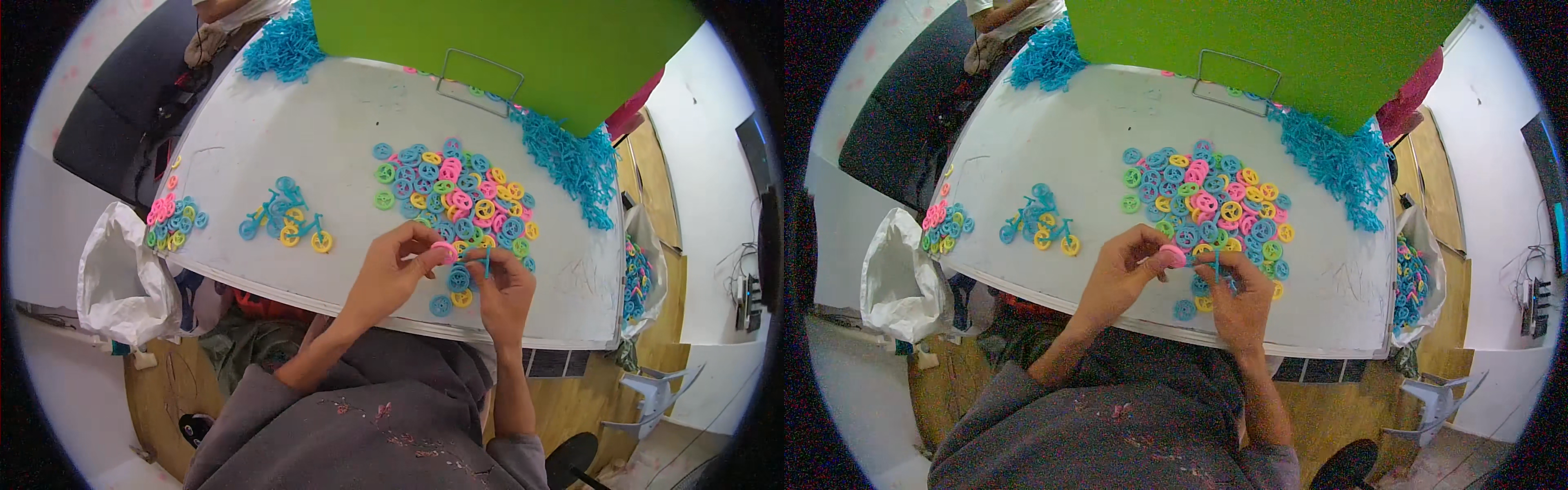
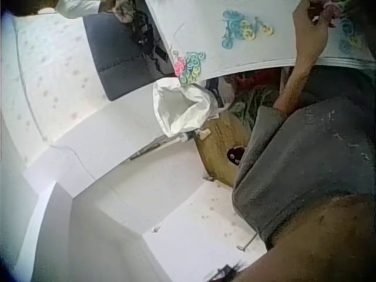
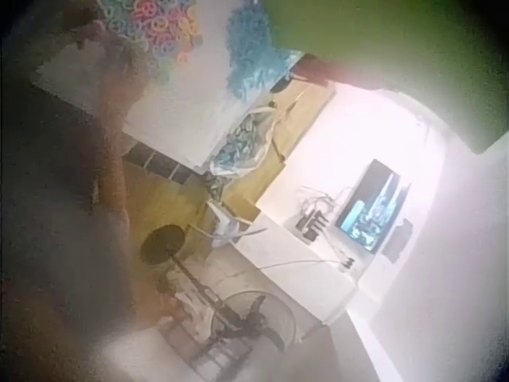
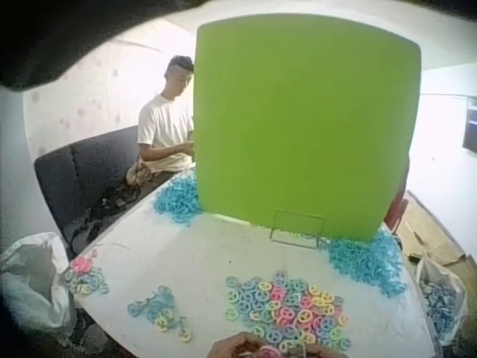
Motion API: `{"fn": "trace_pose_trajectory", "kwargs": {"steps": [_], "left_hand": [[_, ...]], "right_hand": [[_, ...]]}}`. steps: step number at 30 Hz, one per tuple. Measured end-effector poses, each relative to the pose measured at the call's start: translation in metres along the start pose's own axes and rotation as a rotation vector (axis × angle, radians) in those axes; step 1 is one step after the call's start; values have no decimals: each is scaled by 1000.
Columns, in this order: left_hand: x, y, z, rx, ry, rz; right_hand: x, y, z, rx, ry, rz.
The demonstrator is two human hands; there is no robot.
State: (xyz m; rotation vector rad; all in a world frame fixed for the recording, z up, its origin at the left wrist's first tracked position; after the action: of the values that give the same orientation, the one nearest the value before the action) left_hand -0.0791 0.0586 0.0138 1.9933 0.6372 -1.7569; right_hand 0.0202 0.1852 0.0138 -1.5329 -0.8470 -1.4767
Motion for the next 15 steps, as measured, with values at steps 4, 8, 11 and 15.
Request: {"fn": "trace_pose_trajectory", "kwargs": {"steps": [4, 8, 11, 15], "left_hand": [[7, 0, -3, -22, 116, 22], [17, -1, -3, -26, 125, 5], [17, -1, -2, -54, 76, 2], [11, 3, -5, -107, -87, -63]], "right_hand": [[1, 1, -2, 14, 102, 16], [1, 2, -9, 64, 199, 5], [-5, 2, -8, 64, 194, -33], [-19, 3, -7, 78, 52, -167]]}}
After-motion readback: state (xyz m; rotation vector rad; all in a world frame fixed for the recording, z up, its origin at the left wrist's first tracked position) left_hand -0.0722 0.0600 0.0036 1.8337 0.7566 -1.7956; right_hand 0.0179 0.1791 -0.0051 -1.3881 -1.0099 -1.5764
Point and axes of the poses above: each hand's wrist, its own y-axis away from the middle knuckle, its own z-axis out of the back of the hand, x = y × z, the point moved 9 cm from there along -y, towards the middle knuckle, and after that the axes turned 11 degrees about x, right-handed, at the moved point
